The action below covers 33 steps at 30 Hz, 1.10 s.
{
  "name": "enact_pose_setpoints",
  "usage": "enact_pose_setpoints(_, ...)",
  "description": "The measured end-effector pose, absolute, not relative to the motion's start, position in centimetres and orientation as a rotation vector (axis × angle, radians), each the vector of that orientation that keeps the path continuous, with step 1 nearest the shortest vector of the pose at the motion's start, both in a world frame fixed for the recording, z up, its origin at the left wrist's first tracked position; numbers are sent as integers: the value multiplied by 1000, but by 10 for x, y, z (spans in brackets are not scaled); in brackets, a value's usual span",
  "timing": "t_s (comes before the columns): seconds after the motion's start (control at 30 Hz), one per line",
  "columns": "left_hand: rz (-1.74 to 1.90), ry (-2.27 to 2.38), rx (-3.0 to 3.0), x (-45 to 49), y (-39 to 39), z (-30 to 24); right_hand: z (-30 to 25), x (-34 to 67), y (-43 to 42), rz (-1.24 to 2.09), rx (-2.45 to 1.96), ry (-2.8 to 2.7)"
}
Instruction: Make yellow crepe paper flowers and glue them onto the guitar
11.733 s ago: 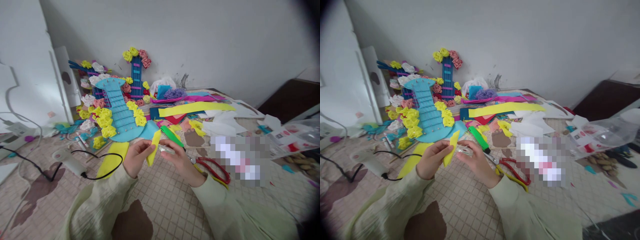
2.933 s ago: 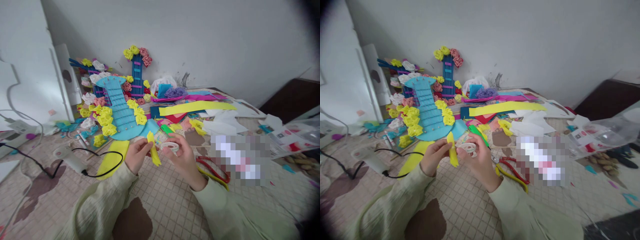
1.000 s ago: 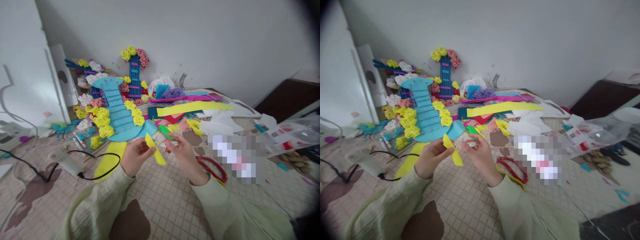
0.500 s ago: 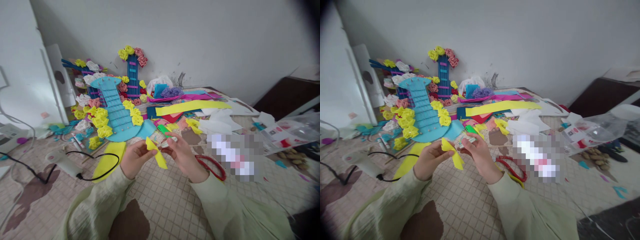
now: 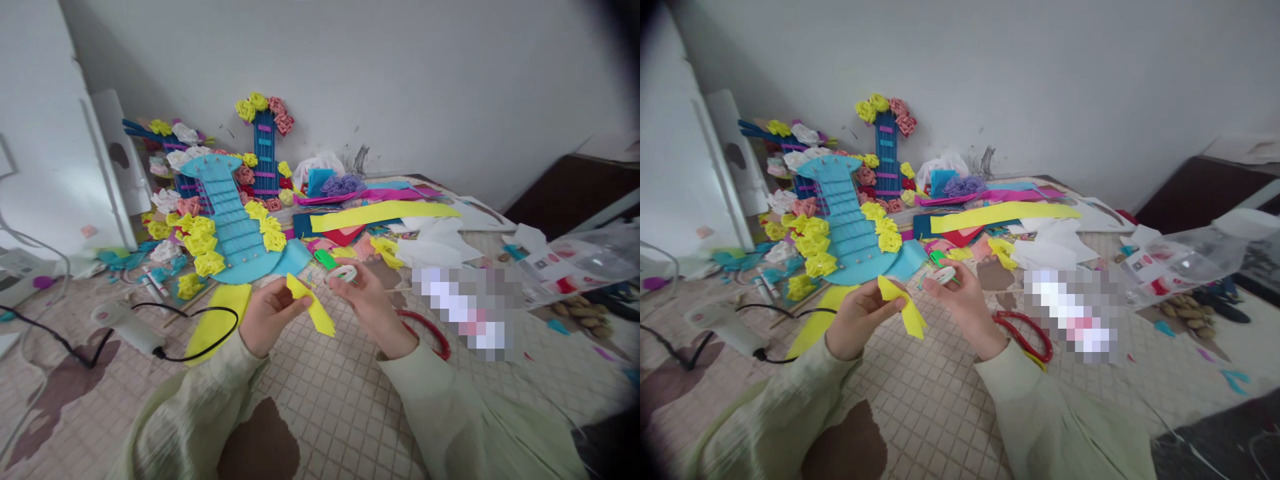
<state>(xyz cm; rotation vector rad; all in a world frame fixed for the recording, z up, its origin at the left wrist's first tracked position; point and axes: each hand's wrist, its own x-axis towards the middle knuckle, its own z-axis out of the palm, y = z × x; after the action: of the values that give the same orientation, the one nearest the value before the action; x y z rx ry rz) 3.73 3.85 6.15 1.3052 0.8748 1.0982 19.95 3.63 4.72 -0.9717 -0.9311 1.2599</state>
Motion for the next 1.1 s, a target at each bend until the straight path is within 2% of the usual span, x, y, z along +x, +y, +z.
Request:
enact_pose_setpoints(0.47,1091,814,1297,37,39,57,48,200,33,1011,-1092,-1214)
enact_pose_setpoints(1.1,1120,813,1354,36,38,57,49,197,30,1013,-1129,-1268)
